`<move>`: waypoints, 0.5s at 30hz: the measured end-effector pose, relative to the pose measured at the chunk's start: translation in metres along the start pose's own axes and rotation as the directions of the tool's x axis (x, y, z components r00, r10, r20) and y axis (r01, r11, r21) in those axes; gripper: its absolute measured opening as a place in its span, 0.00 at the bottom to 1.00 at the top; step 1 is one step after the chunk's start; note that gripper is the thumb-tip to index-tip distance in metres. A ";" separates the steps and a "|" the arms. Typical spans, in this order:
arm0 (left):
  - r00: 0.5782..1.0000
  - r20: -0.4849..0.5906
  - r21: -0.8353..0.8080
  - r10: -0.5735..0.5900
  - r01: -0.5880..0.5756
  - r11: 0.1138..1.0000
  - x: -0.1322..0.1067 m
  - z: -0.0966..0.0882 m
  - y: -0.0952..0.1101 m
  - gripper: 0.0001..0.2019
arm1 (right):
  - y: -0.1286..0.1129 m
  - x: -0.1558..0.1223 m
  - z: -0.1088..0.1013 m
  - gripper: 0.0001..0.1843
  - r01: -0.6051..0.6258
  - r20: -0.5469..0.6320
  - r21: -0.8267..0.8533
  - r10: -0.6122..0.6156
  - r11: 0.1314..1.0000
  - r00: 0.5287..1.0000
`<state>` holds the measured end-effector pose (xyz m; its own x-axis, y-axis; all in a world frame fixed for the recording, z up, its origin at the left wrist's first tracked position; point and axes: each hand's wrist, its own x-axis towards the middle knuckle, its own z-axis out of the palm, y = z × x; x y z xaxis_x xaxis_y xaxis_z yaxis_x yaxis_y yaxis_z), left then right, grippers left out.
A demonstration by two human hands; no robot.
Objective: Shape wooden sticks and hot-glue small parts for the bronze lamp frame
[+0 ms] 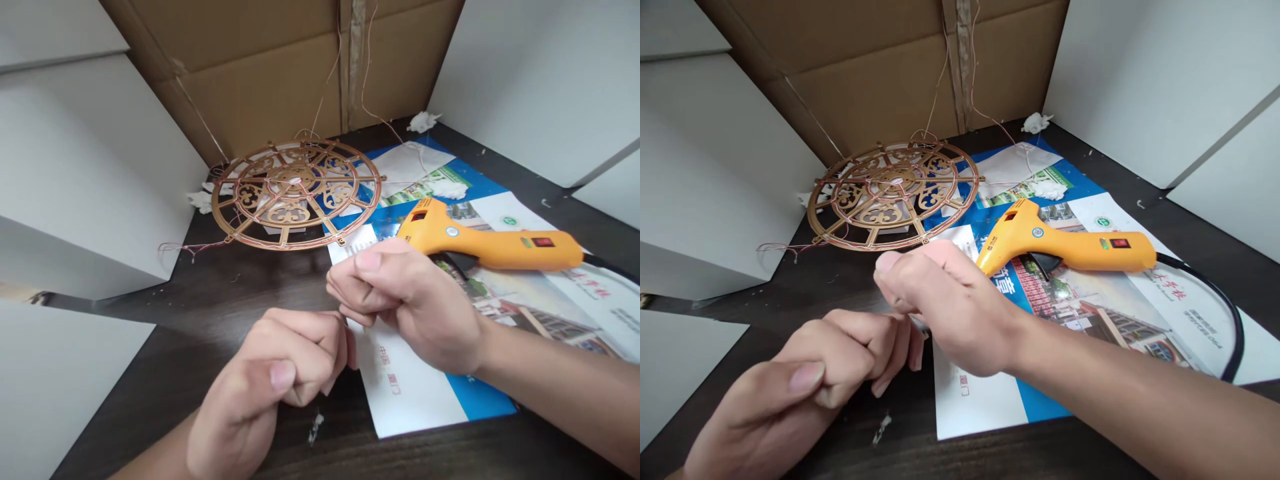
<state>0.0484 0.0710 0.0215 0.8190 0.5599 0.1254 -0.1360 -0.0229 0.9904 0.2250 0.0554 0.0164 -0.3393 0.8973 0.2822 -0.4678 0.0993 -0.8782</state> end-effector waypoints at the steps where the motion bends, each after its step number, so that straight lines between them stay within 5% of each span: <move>1: 1.000 0.019 -0.017 -0.012 0.013 1.000 0.001 0.000 0.000 0.19 | -0.001 -0.001 0.000 0.28 -0.006 -0.010 -0.024 0.006 1.000 1.000; 7: 0.933 0.359 0.160 -0.008 -0.053 0.986 0.011 -0.007 -0.006 0.19 | -0.021 -0.002 -0.001 0.29 0.035 -0.100 -0.109 -0.045 0.993 0.994; 12: 0.926 0.376 0.159 -0.039 -0.024 0.987 0.011 -0.010 -0.006 0.21 | -0.016 -0.001 -0.004 0.29 0.007 -0.040 0.006 -0.006 1.000 0.999; 15: 0.956 0.294 0.096 0.004 -0.034 0.995 0.006 -0.008 -0.002 0.21 | -0.004 -0.001 -0.005 0.28 0.005 0.016 -0.021 -0.005 1.000 1.000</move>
<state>0.0492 0.0811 0.0203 0.9462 0.2913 0.1406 -0.1095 -0.1208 0.9866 0.2314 0.0566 0.0179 -0.3503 0.8897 0.2928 -0.4524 0.1130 -0.8846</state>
